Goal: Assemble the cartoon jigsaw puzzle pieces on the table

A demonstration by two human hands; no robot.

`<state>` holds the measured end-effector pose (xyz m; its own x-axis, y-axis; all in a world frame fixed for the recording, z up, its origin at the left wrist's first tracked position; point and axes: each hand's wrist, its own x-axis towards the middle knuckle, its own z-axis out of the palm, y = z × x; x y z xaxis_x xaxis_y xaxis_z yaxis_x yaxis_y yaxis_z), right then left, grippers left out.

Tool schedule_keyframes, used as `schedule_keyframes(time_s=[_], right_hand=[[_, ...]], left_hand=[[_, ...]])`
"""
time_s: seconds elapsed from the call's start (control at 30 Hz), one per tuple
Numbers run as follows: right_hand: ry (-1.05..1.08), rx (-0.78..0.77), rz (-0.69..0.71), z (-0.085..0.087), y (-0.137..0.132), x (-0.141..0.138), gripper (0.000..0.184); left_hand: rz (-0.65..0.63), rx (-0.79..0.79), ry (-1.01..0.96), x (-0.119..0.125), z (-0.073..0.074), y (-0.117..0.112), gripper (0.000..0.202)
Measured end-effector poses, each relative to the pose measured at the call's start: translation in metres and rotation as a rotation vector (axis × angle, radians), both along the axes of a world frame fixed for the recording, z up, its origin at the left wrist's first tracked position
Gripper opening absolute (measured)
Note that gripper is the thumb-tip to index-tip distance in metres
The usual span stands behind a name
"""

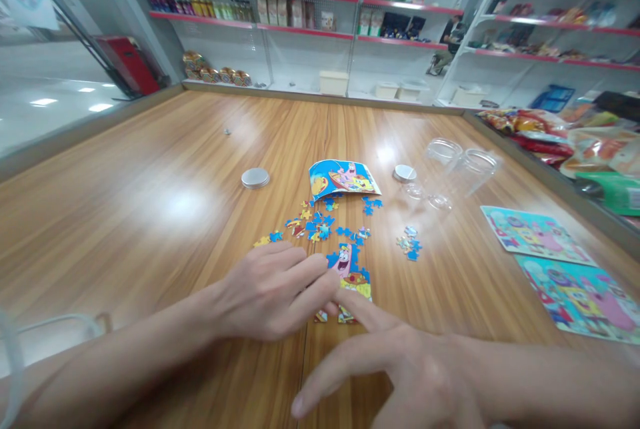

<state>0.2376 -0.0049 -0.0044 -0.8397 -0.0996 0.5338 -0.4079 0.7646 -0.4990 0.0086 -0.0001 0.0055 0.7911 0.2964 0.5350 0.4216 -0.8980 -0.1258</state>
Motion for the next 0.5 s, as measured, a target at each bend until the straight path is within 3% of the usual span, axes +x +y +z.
schedule_keyframes(time_s=[0.13,0.23,0.5], right_hand=[[0.02,0.164,-0.118,-0.014,-0.007,-0.001,0.027],[-0.022,0.302,-0.239,-0.018,-0.013,-0.003,0.027],[-0.036,0.427,-0.332,-0.003,-0.012,-0.002,0.023]], left_hand=[[0.031,-0.047,-0.067,0.0,-0.005,-0.002,0.034],[0.015,-0.174,-0.124,0.005,-0.004,-0.008,0.024],[-0.005,-0.482,-0.179,0.009,0.0,-0.015,0.016]])
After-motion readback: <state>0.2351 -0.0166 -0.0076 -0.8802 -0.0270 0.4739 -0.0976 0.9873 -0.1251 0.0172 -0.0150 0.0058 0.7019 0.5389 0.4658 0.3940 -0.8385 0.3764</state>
